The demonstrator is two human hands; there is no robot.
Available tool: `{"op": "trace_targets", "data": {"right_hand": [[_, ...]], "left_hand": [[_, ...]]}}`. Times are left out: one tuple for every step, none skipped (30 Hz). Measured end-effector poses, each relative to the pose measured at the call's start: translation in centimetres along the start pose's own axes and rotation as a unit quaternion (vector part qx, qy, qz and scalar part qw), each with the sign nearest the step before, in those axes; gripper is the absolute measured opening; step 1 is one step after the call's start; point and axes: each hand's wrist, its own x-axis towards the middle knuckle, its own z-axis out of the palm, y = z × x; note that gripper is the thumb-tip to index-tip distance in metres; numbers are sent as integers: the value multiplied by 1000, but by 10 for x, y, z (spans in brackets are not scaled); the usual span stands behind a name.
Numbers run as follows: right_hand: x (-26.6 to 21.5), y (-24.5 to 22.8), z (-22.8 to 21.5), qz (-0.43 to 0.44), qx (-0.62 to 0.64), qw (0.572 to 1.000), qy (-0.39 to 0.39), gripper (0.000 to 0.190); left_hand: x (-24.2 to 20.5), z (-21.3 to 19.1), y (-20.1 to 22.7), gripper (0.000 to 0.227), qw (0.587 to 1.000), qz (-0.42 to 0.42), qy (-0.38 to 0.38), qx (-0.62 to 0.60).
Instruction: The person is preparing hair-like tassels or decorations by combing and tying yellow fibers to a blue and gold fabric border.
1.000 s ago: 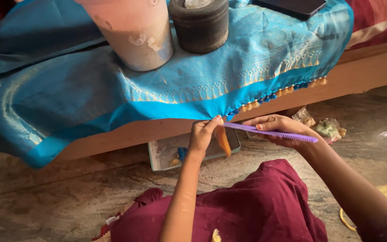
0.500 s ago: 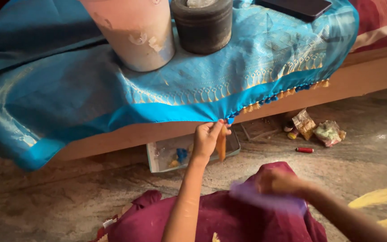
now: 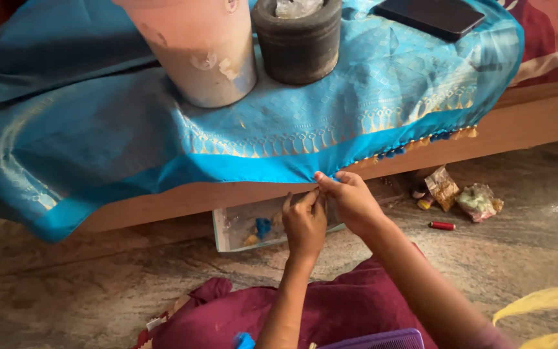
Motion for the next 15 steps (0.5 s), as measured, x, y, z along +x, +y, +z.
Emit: {"op": "trace_targets", "data": {"right_hand": [[1,3,2,1,1,1000,-2,20],[2,7,3,-18,-39,999,25,23],[3,10,5,-37,-79,995,54,25],[4,17,4,-36,-77,995,54,25],[4,24,1,-53,-101,991,66,27],[4,30,-2,-70,-124,987,78,29],[1,35,-3,-71,-124,986,81,29],[-2,39,-4,-83,-99,989,65,26],[-4,43,-5,-96,-75,991,48,24],[-4,47,-8,-97,-76,991,50,24],[-5,51,-11,-105,-53,993,28,21],[-6,55,-14,-112,-30,993,6,20],[-4,61,-21,-112,-32,993,5,20],[-2,67,-28,-113,-35,993,-6,20],[3,74,-33,-114,-36,993,-19,21]], "left_hand": [[0,0,-1,16,1000,0,0,2],[-1,1,-2,17,997,-64,-42,-11],[-1,1,-3,18,988,-127,-85,-26],[-2,1,-4,18,988,-127,-86,-24],[-3,2,-5,18,985,-144,-93,-11],[-5,3,-6,20,982,-161,-100,2],[-2,4,-8,20,982,-160,-102,0],[1,4,-10,18,976,-189,-93,-57],[4,5,-12,24,966,-217,-82,-113],[5,9,-25,24,966,-216,-83,-116],[6,13,-37,23,910,-301,-93,-272],[6,17,-50,22,822,-375,-98,-418],[7,17,-54,22,821,-375,-96,-419],[8,17,-58,19,804,-369,-128,-448],[10,16,-63,22,787,-361,-158,-476]]}}
